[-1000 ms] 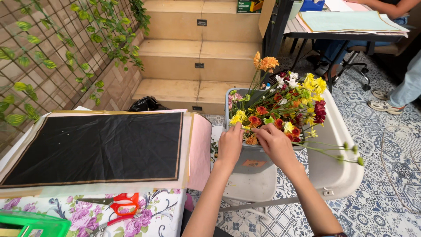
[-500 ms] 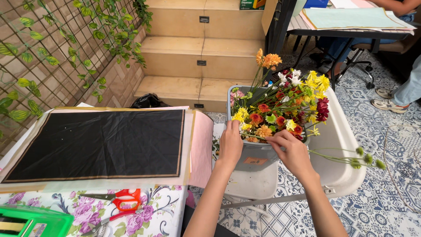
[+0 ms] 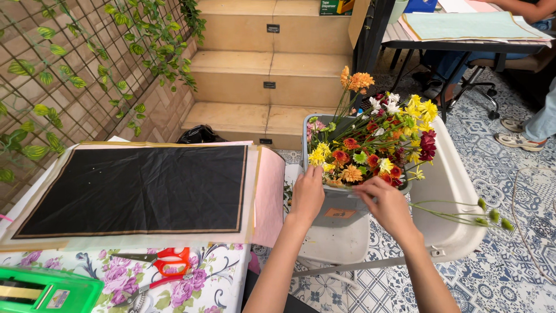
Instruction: The person selects flowers from a bucket and arranges them into a bouquet on a table, occasionally trimming stems and wrapping the arrangement in decorative paper.
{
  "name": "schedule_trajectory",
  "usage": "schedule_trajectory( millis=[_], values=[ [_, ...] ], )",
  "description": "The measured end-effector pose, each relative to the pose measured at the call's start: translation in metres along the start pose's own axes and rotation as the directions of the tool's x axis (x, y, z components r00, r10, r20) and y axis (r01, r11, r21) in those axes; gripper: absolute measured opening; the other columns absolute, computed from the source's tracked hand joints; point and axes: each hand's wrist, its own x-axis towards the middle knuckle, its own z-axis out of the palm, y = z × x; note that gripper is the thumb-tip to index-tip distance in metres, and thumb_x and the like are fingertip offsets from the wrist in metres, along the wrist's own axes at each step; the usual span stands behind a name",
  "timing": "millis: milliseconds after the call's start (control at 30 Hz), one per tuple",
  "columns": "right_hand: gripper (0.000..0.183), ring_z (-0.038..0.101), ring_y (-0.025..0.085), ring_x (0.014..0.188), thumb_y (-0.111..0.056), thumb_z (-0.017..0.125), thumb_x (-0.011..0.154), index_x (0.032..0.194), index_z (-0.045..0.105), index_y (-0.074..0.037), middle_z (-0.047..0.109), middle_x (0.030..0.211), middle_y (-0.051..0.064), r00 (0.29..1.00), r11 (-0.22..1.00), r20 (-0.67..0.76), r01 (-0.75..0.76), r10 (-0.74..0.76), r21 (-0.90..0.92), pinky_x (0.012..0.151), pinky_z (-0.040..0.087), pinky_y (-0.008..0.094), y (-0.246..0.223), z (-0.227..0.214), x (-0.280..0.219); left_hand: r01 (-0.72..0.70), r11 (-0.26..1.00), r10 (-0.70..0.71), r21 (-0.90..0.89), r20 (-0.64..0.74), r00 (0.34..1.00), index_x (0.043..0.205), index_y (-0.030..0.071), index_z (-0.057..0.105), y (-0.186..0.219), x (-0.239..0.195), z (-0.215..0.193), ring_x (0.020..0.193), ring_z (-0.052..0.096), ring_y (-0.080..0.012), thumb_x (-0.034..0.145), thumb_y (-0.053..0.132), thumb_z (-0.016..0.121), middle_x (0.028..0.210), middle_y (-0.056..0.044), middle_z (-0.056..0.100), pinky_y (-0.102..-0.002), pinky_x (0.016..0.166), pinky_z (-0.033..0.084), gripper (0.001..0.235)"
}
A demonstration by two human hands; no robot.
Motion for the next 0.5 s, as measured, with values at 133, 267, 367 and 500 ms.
schedule_trajectory(
  millis=[133, 267, 367, 500],
  values=[
    [0.014, 0.07, 0.021, 0.073, -0.013, 0.063, 0.089, 0.094, 0.076, -0.014, 0.07, 0.086, 0.0, 0.999, 0.998, -0.003, 0.038, -0.038, 0.059, 0.068, 0.055, 0.032, 0.002, 0.002, -0.004, -0.076, 0.994, 0.076, 0.081, 0.005, 0.997, 0.107, 0.004, 0.055, -0.003, -0.008, 0.004, 0.073, 0.064, -0.0218, 0.093, -0.002, 0.047, 0.099, -0.008, 0.054, -0.031, 0.066, 0.052, 0.017],
    [0.011, 0.07, 0.024, 0.08, -0.021, 0.065, 0.087, 0.094, 0.074, -0.021, 0.07, 0.09, -0.003, 0.997, 0.998, -0.054, 0.059, -0.058, 0.0, 0.069, 0.056, 0.036, 0.016, 0.009, -0.008, -0.215, 0.963, 0.224, 0.163, -0.044, 0.974, 0.11, 0.007, 0.056, -0.02, -0.012, 0.035, 0.097, 0.062, -0.0256, 0.095, 0.011, 0.051, 0.104, -0.008, 0.055, -0.036, 0.078, 0.05, 0.017],
    [0.015, 0.069, 0.019, 0.083, -0.027, 0.062, 0.088, 0.098, 0.073, -0.025, 0.068, 0.095, -0.008, 0.998, 0.993, -0.023, 0.055, -0.057, -0.101, 0.067, 0.053, 0.035, 0.016, 0.006, -0.02, -0.278, 0.929, 0.305, 0.245, -0.082, 0.949, 0.117, 0.012, 0.057, -0.014, -0.023, 0.021, 0.115, 0.055, -0.0272, 0.086, 0.025, 0.062, 0.112, -0.007, 0.059, -0.045, 0.088, 0.045, 0.034],
    [0.022, 0.066, 0.01, 0.09, -0.025, 0.065, 0.089, 0.11, 0.072, -0.026, 0.066, 0.104, -0.01, 0.952, 0.924, -0.096, 0.251, -0.289, -0.289, 0.078, 0.051, 0.026, 0.023, 0.008, -0.025, -0.279, 0.894, 0.353, 0.352, -0.168, 0.92, 0.131, 0.02, 0.055, -0.02, -0.053, -0.011, 0.118, 0.057, -0.0236, 0.087, 0.041, 0.06, 0.119, 0.001, 0.067, -0.045, 0.1, 0.043, 0.049]
  ],
)
